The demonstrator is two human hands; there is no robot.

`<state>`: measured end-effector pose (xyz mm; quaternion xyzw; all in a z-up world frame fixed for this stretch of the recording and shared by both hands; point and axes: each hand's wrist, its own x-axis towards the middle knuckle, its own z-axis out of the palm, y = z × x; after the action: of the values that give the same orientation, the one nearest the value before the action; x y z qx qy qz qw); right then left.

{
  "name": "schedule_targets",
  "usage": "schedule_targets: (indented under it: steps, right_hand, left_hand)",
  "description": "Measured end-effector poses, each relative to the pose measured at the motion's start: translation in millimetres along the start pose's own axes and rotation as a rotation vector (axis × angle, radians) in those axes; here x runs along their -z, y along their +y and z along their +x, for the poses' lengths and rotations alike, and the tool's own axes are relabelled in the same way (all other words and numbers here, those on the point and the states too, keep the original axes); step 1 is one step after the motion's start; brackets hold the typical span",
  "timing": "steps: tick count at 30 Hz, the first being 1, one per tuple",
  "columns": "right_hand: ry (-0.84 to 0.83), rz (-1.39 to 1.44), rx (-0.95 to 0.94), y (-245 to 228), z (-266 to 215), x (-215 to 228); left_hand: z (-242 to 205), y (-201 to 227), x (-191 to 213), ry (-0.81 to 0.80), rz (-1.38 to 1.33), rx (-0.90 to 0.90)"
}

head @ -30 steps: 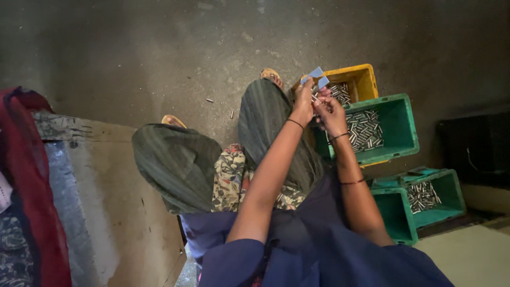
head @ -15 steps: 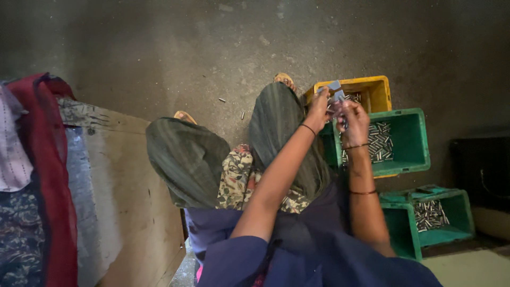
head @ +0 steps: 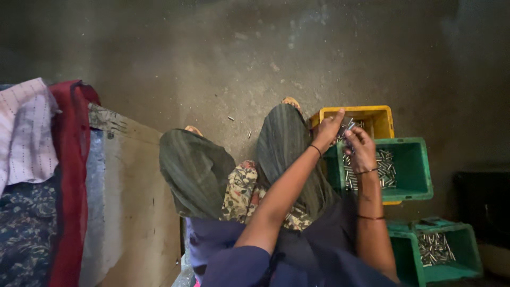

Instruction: The person sits on the floor and sorts small cylindrical metal parts from a yellow crate into green crates using both hands. The person repeatedly picks up handfuls of parts, separates them, and places them into the green crates.

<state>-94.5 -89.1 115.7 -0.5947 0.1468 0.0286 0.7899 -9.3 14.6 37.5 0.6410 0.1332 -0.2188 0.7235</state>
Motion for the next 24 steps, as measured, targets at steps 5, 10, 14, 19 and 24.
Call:
schedule_targets:
  steps: [5, 10, 14, 19, 24]
  right_hand:
    - [-0.007, 0.101, 0.004, -4, 0, -2]
    - [0.012, 0.108, 0.032, -3, 9, 1]
    - [0.121, -0.115, 0.034, 11, 15, 15]
    - [0.068, -0.074, 0.013, 21, 17, 18]
    - [-0.005, -0.072, -0.025, 6, 17, 9]
  left_hand:
    - [9, -5, -2, -0.002, -0.074, -0.081]
    - [20, -14, -3, -0.001, -0.029, -0.124]
    - [22, -13, -6, -0.085, -0.059, -0.169]
    - [-7, 8, 6, -0.338, -0.374, -0.048]
    - [-22, 41, 4, -0.213, -0.299, 0.111]
